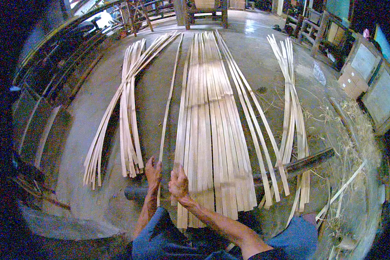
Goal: The person sits on the floor and repeatedly picks up, inspects, and places thin wooden strips into a growing stack. They handle the strips one at a time, aligning them and occasionally adjusting the pile.
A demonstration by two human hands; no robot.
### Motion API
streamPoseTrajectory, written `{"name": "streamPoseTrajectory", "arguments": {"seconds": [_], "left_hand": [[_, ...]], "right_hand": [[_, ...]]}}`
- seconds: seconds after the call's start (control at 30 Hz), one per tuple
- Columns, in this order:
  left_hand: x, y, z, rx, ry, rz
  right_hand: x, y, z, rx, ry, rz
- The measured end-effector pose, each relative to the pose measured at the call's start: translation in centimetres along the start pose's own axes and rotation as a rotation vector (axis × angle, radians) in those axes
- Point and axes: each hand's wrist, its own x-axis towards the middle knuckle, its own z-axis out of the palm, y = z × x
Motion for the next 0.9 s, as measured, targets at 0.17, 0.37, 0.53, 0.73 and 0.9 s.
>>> {"name": "streamPoseTrajectory", "arguments": {"seconds": [0.17, 0.37, 0.53, 0.73, 0.9], "left_hand": [[-2.0, -1.1, 0.7, 0.401, -0.071, 0.071], [-6.0, 5.2, 3.8, 0.208, -0.231, 0.684], [-9.6, 8.9, 7.0, 0.279, -0.678, 0.955], [-10.6, 8.7, 7.8, 0.338, -0.801, 1.061], [-10.5, 8.9, 7.7, 0.315, -0.781, 1.072]], "right_hand": [[3.2, -5.2, -2.0, -0.136, 0.131, -0.318], [6.5, -7.1, -9.3, -0.069, 0.126, -0.445], [8.1, -1.1, -15.1, -0.396, 0.251, -0.33], [7.0, 2.2, -20.3, -0.536, 0.14, -0.112], [4.9, -0.3, -21.1, -0.361, 0.064, 0.033]]}}
